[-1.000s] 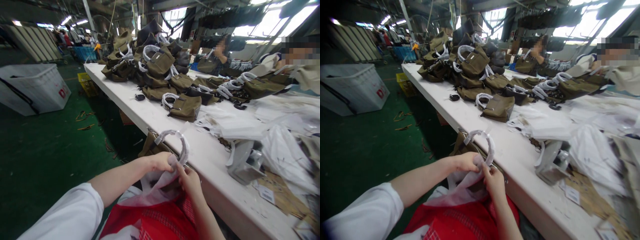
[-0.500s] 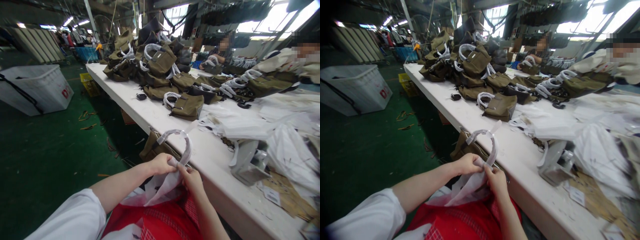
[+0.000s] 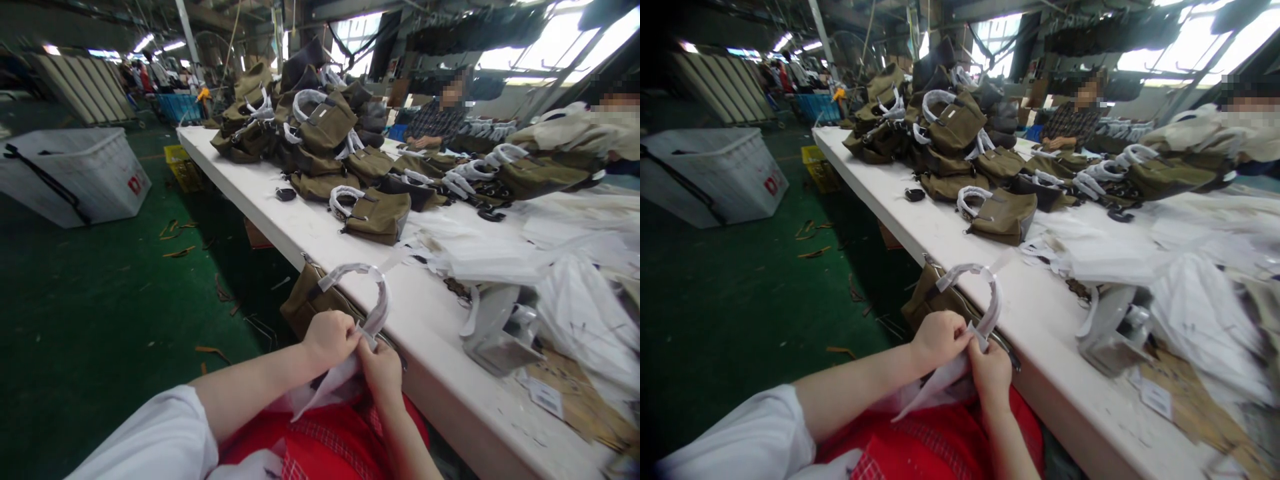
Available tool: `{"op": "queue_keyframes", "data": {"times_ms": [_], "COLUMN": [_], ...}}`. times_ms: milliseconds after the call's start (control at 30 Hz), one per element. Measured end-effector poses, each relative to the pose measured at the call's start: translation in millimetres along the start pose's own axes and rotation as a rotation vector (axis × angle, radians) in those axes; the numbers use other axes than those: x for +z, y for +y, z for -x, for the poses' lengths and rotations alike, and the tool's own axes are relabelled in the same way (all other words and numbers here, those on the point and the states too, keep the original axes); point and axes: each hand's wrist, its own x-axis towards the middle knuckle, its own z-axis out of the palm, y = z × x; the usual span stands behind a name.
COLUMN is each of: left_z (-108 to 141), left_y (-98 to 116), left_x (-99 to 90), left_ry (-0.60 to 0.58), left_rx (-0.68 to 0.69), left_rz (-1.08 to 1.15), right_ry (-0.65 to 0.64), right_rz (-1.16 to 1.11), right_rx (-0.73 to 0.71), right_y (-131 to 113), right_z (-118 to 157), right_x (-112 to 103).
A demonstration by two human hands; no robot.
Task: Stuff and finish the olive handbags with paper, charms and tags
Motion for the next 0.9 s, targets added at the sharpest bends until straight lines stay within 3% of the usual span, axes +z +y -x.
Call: {"op": "queue_keyframes", "data": {"times_ms": [400,500,600,733,867,900], "left_z": [27,28,22,6,3,5], "left_y": [12,13,6,-15,-20,-19], "left_x": [13.8,9.7,-2.1,-11.0,9.1,16.4], "left_ry": [0.044,0.004,-0.051,-0.098,-0.529,-0.587], "left_rx": [0.161,0.226,0.264,-0.044,-0.346,-0.394], "left_rz": [-0.156,-0.168,-0.009,0.314,0.828,0.966], "right_ry": [-0.04,-0.056,-0.067,-0.088,-0.077,-0.061], "right_rz": [-0.12,-0.117,-0.175,-0.296,-0.286,-0.263], "right_rx": [-0.139,-0.158,-0.129,-0.091,-0.123,-0.137], "right_y": [8,9,11,11,6,5], "right_z": [3,3,2,0,4,4], "right_x": [1,-1,-2,2,8,7]}}
